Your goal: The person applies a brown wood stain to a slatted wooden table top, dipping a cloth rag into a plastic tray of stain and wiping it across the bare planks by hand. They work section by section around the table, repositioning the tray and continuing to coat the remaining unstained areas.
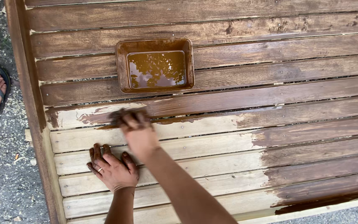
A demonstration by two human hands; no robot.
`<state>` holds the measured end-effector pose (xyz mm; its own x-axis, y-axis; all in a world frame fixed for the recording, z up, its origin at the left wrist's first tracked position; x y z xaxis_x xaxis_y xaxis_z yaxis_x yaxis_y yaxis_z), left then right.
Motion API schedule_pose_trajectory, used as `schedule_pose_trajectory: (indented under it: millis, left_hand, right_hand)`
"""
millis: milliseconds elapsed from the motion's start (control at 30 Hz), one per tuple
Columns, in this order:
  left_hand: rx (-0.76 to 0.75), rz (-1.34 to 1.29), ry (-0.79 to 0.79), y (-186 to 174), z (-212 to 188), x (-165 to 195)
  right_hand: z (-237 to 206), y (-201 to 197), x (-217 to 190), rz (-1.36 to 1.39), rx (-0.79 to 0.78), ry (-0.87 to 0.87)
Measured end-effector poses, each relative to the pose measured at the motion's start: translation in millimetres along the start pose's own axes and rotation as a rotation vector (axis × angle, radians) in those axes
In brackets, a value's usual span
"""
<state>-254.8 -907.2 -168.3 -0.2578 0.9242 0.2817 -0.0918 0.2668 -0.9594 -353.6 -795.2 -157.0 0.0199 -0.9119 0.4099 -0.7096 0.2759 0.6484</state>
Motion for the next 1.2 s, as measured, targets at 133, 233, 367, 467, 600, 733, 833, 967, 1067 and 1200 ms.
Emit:
schedule_pose_trajectory:
  millis: [133,233,367,467,600,733,833,967,1067,1200]
  left_hand:
    - [-0.213,0.357,-0.081,14,4,-8]
    - [-0.038,0.062,0.003,0,-1,3]
    - [-0.040,0.023,-0.013,-9,4,12]
    - [-0.051,0.021,-0.016,-13,11,18]
    - [-0.093,0.054,-0.015,-10,9,17]
    - [-0.116,0.048,-0.039,3,2,9]
    - [-0.104,0.020,-0.019,9,-3,9]
    - [-0.102,-0.140,0.074,-7,-6,4]
    - [0.052,-0.211,0.118,-50,22,-37]
    - [0.077,-0.038,-0.073,-88,103,-105]
  right_hand:
    - [19,6,50,2.265,0.452,0.434]
    - [27,9,-29,2.977,0.000,0.117]
    - [-56,66,-184,2.685,-0.176,0.847]
    - [-107,74,-265,2.761,-0.580,1.416]
    - [-73,43,-207,2.583,-0.530,1.504]
    - [18,4,-39,2.760,-0.091,1.197]
    - [81,-10,82,2.974,0.050,0.692]
    - [109,-9,149,3.081,0.226,0.207]
    - [73,8,98,2.917,0.058,0.305]
    - [-31,39,-16,2.813,-0.207,1.550]
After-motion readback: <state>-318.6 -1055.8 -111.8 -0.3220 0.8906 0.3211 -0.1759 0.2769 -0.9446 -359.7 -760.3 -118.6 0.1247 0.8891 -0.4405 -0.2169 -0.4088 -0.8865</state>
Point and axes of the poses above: each hand's wrist, its own z-axis towards the middle knuckle, its own y-axis out of the palm, x = y × z, the point moved 5 cm from there along z, towards the middle knuckle, and after that the axes turned 2 degrees about -y, right-handed, at the moved point
